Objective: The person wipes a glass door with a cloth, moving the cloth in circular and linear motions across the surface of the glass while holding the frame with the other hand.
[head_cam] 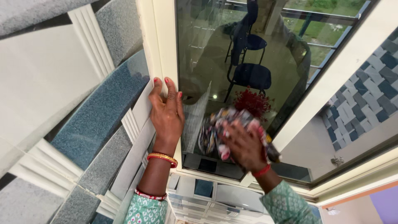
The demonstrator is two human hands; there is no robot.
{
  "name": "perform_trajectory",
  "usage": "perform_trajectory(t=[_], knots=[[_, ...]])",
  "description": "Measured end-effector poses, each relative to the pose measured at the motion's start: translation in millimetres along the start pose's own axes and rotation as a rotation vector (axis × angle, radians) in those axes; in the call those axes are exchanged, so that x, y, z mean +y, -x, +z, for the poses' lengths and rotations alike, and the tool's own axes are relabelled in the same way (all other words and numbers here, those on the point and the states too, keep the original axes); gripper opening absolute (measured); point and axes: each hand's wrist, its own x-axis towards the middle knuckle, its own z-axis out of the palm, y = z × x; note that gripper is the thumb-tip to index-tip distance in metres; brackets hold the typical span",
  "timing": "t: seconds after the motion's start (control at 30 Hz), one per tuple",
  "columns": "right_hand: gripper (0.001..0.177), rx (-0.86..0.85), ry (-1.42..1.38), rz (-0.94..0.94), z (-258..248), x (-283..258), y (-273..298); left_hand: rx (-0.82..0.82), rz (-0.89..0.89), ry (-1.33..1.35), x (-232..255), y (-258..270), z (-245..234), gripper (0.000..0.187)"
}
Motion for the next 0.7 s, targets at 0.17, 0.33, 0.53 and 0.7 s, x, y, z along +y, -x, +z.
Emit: perform_trajectory(t=[0.17, 0.33, 0.53, 0.7], knots=[[0.032, 0.136, 0.100, 0.127, -43, 6, -89, -0.093, -0.104, 0.076, -2, 2, -2, 0.058], [0.028, 0.041, 0.039, -0.091, 2, -38, -87, -0.048, -0.022, -0.003, -2, -1, -4, 0.062], [0.039, -0.141, -0.163, -0.184, 85, -68, -6, -0.087, -0.054, 0.037, -1, -1, -6, 0.059], [0.049, -0.603, -1.038, 0.134, 156, -101, 69, -0.058, 0.019, 0.010, -1, -1, -9, 0.060]])
